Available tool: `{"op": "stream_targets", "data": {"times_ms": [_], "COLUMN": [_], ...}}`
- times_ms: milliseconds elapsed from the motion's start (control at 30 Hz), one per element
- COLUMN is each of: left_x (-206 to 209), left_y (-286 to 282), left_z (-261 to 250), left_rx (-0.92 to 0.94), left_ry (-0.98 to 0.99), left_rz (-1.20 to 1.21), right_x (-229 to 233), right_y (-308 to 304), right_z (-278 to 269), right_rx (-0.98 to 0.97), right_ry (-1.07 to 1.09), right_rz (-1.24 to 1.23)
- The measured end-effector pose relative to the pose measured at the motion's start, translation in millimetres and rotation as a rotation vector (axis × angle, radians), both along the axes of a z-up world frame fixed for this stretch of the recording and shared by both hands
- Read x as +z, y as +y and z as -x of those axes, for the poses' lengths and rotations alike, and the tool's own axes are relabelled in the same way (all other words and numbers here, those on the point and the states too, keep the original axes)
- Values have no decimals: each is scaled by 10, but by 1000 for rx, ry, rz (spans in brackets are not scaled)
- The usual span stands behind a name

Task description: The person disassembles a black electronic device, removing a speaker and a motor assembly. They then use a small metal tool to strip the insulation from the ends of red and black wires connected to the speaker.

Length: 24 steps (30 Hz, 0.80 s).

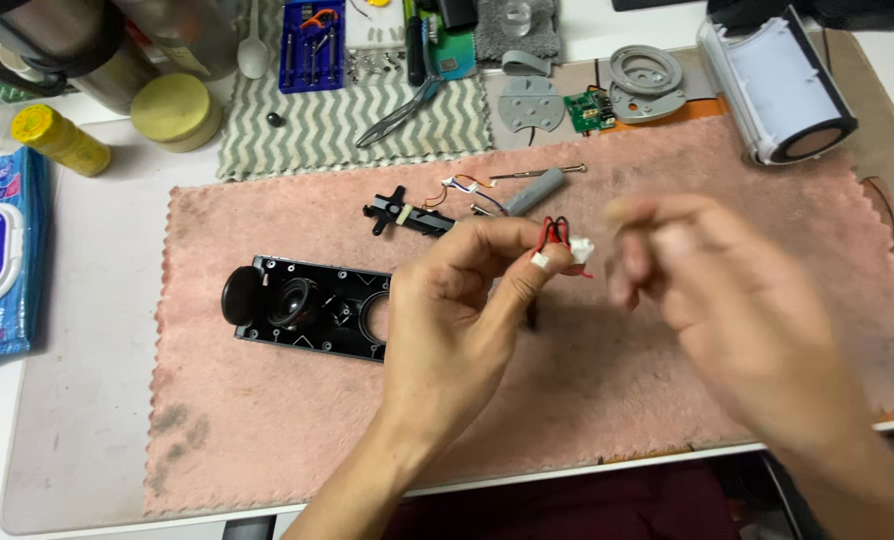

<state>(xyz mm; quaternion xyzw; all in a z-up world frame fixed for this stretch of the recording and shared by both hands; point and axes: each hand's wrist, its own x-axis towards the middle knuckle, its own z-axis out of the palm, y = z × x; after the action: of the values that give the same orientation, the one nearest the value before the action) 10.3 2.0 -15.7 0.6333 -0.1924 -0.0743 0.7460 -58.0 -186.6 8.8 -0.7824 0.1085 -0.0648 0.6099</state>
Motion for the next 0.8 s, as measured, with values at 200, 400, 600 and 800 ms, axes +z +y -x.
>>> {"op": "stream_targets", "data": {"times_ms": [200,400,600,800], "left_x": [1,17,88,60], "left_y": [61,156,141,179], "left_z": [-14,-54,-32,5], "left_rx": [-123,-247,-113,-33], "left_ry": [77,91,-61,-224], "left_rz": [121,105,91,86], "right_x": [231,101,109,26], "right_y": [26,4,154,52], "right_z": [-75,-102,-39,63], "right_rx": [83,181,159,85], "right_ry": [-18,-225,-280,-97], "right_rz": [124,261,339,-44]}}
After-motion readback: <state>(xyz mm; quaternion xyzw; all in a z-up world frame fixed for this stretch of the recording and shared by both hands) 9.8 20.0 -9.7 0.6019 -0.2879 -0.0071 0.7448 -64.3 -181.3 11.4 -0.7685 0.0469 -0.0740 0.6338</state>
